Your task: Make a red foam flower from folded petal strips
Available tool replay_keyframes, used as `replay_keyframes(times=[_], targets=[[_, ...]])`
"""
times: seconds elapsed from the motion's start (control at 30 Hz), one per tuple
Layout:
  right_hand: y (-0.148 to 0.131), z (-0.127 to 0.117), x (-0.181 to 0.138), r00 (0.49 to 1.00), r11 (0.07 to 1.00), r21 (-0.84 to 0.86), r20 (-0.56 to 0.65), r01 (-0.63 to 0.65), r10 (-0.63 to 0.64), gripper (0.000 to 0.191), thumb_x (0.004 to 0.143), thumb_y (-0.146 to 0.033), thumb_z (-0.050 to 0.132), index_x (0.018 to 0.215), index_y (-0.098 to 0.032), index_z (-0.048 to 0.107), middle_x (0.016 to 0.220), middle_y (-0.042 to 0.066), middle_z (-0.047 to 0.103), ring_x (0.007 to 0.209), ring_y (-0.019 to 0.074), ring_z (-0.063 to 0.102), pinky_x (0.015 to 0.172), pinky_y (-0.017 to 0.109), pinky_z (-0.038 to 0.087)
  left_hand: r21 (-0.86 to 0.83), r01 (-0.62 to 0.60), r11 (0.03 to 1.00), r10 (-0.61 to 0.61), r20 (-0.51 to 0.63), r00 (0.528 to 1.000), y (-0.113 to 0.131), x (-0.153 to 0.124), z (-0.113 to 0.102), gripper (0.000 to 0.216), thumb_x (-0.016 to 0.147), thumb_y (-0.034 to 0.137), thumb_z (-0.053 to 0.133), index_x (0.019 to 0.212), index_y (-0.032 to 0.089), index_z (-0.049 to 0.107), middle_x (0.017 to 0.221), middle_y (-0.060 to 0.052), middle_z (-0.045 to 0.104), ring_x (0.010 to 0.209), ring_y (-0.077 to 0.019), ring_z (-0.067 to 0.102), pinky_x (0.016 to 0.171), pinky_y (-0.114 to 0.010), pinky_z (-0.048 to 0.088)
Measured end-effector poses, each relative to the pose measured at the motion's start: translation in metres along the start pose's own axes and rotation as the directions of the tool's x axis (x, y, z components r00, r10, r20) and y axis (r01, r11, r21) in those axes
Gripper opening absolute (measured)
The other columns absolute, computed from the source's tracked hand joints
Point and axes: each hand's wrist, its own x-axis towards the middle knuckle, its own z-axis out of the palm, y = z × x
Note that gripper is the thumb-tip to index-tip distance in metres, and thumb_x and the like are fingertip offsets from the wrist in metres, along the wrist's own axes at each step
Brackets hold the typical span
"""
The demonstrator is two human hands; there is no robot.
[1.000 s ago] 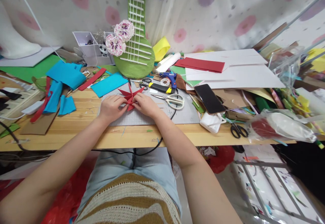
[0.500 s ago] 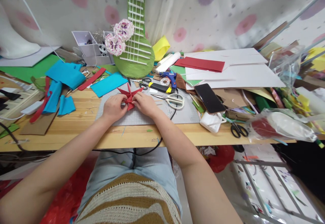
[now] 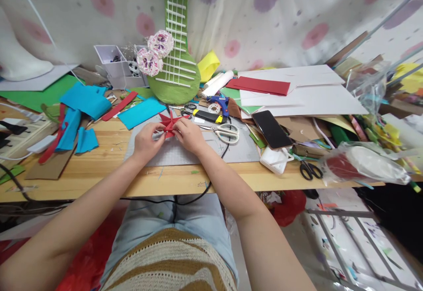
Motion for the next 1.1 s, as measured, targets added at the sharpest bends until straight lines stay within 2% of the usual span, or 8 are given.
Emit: replay_keyframes(times=[0.23,0.43,0.53,0.63,0.77,0.93,1.1], targets=[[-0.0039,0.0010,-0.0017,0.997,1.000,-0.021,0.071,0.002,0.000,0.009,0.087,-0.023,0.049,0.086,-0.018,0.057,0.091,0.008,0.059,0.083,0.0186,0.053,0.070,0.029,0.039,-0.020,0.146,0.989,-0.146,0.003,0.989,0.0009,-0.0002,0.0020,0.022,0.072,0.016,0.058,0.092,0.021,0.055,0.088,-0.001,0.066,0.080,-0.0155,0.063,0.073,-0.028,0.051],[-0.0001,-0.0018,-0.0029,0.998,0.997,0.072,0.050,-0.040,0.036,0.007,0.086,-0.023,0.051,0.084,-0.019,0.056,0.087,0.006,0.060,0.080,0.0159,0.053,0.068,0.026,0.039,-0.113,0.096,0.989,-0.093,0.032,0.995,-0.0001,-0.0012,0.0009,0.028,0.070,0.012,0.055,0.096,0.021,0.052,0.093,-0.001,0.063,0.080,-0.0121,0.063,0.070,-0.024,0.052],[0.0014,-0.0026,-0.0028,0.997,0.991,0.115,0.049,-0.062,0.056,0.007,0.086,-0.024,0.052,0.084,-0.018,0.056,0.085,0.005,0.061,0.079,0.0154,0.054,0.068,0.026,0.039,-0.164,0.095,0.982,-0.091,0.031,0.995,-0.0010,-0.0015,0.0013,0.032,0.070,0.016,0.059,0.100,0.021,0.050,0.095,-0.001,0.062,0.081,-0.0117,0.062,0.070,-0.024,0.052],[0.0006,-0.0018,-0.0024,0.997,0.991,0.114,0.057,-0.066,0.060,0.007,0.086,-0.023,0.052,0.083,-0.019,0.056,0.085,0.005,0.060,0.078,0.0152,0.053,0.069,0.026,0.039,-0.202,0.178,0.963,-0.177,0.025,0.984,-0.0018,-0.0007,0.0029,0.034,0.070,0.021,0.063,0.100,0.022,0.048,0.093,-0.001,0.061,0.081,-0.0119,0.062,0.069,-0.024,0.052],[-0.0017,-0.0005,-0.0019,0.997,0.995,0.084,0.058,-0.051,0.047,0.005,0.084,-0.022,0.053,0.080,-0.019,0.055,0.084,0.004,0.059,0.077,0.0149,0.053,0.067,0.025,0.038,-0.229,0.270,0.935,-0.268,0.041,0.962,-0.0029,0.0001,0.0052,0.030,0.073,0.018,0.059,0.099,0.022,0.046,0.087,0.000,0.063,0.075,-0.0114,0.062,0.066,-0.024,0.052],[-0.0019,-0.0006,-0.0019,0.999,1.000,0.030,0.033,-0.006,0.005,0.005,0.082,-0.019,0.054,0.077,-0.019,0.053,0.082,0.004,0.058,0.074,0.0149,0.052,0.064,0.025,0.036,-0.226,0.222,0.948,-0.213,0.065,0.975,-0.0043,-0.0017,0.0058,0.036,0.071,0.020,0.062,0.102,0.023,0.044,0.093,0.000,0.063,0.081,-0.0126,0.064,0.067,-0.025,0.052],[-0.0014,-0.0026,-0.0014,0.999,0.999,0.012,0.017,0.039,-0.040,0.007,0.083,-0.018,0.053,0.076,-0.019,0.053,0.081,0.004,0.058,0.074,0.0150,0.051,0.065,0.025,0.036,-0.246,0.178,0.953,-0.168,0.061,0.984,-0.0047,-0.0025,0.0029,0.031,0.073,0.015,0.057,0.100,0.022,0.045,0.093,-0.001,0.064,0.082,-0.0122,0.064,0.069,-0.025,0.053]])
